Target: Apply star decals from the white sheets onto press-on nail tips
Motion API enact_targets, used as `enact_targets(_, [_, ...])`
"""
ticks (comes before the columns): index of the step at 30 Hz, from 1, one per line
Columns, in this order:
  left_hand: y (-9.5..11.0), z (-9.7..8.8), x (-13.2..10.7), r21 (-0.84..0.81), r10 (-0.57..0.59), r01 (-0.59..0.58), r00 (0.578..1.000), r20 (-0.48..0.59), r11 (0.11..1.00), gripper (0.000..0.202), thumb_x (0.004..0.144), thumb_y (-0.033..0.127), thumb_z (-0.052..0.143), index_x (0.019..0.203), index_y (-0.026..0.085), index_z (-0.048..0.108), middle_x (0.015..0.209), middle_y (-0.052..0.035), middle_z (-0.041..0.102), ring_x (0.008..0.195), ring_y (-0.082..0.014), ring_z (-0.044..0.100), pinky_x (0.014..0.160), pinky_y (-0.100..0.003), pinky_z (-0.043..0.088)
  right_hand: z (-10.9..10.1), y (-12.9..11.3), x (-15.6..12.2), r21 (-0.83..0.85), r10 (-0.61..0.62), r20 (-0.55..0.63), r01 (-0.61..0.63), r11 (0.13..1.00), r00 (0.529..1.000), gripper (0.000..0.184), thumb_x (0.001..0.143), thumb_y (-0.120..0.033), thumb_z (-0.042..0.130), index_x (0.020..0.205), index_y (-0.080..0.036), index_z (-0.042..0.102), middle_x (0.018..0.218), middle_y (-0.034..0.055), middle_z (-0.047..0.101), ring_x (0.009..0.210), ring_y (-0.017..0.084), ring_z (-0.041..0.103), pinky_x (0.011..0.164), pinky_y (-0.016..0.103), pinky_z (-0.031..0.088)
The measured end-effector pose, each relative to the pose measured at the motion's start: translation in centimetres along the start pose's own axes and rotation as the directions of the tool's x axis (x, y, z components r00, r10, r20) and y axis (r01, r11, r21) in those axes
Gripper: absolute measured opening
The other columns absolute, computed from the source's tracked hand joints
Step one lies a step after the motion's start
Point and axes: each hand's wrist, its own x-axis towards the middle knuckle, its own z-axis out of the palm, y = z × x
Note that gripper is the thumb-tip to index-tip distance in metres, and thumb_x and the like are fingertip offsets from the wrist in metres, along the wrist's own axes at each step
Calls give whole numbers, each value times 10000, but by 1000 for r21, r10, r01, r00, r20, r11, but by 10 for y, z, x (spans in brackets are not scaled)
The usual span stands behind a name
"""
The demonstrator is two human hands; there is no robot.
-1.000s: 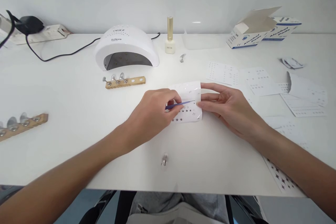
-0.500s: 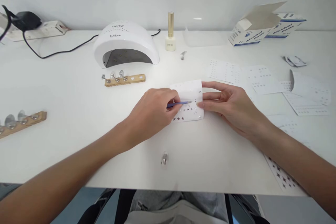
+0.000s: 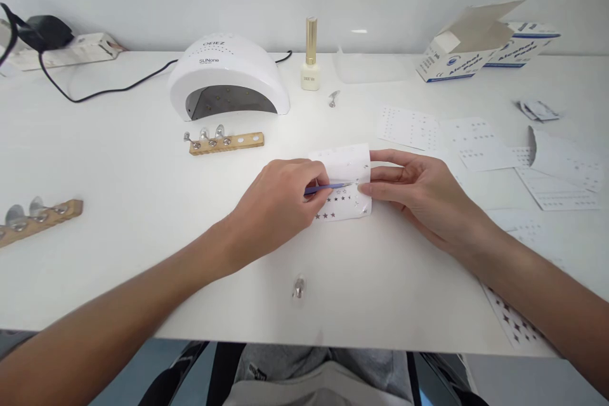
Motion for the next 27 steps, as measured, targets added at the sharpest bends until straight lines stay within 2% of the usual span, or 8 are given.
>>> enact_targets(6, [1, 0, 1, -11, -1, 1, 1000, -11, 1000, 119, 827, 204, 583, 750, 192, 672, 717, 14, 675, 615, -99, 538, 548, -241, 373, 1, 1, 0, 36, 0, -11, 0, 999, 1000, 289, 722, -240, 783, 1007, -261, 738, 1007, 38, 767, 904, 244, 729, 821, 387, 603])
enact_targets(14, [3, -2, 0, -5, -8, 8, 999, -32, 1000, 137, 839, 216, 577, 736, 182, 661, 712, 9, 667, 615, -96, 532, 551, -238, 375, 3, -1, 0, 91, 20, 18, -22, 996, 1000, 119, 741, -271, 777, 836, -230, 718, 818, 18, 728, 800, 188, 703, 830, 346, 598])
enact_targets(20, [6, 0, -3, -24, -10, 9, 999, -51, 1000, 126, 833, 203, 582, 735, 193, 662, 687, 26, 658, 577, -83, 505, 536, -226, 375, 4, 2, 1, 218, 24, 28, -29, 975, 999, 183, 730, -281, 796, 738, -212, 627, 719, -13, 662, 762, 155, 683, 879, 344, 587])
enact_targets(27, [5, 1, -4, -56, -32, 30, 999, -40, 998, 125, 833, 222, 581, 743, 199, 665, 663, 27, 649, 533, -78, 468, 498, -223, 345, 5, 2, 0, 206, 35, 27, -39, 978, 999, 219, 721, -298, 808, 728, -218, 605, 745, -13, 684, 774, 154, 694, 907, 343, 580])
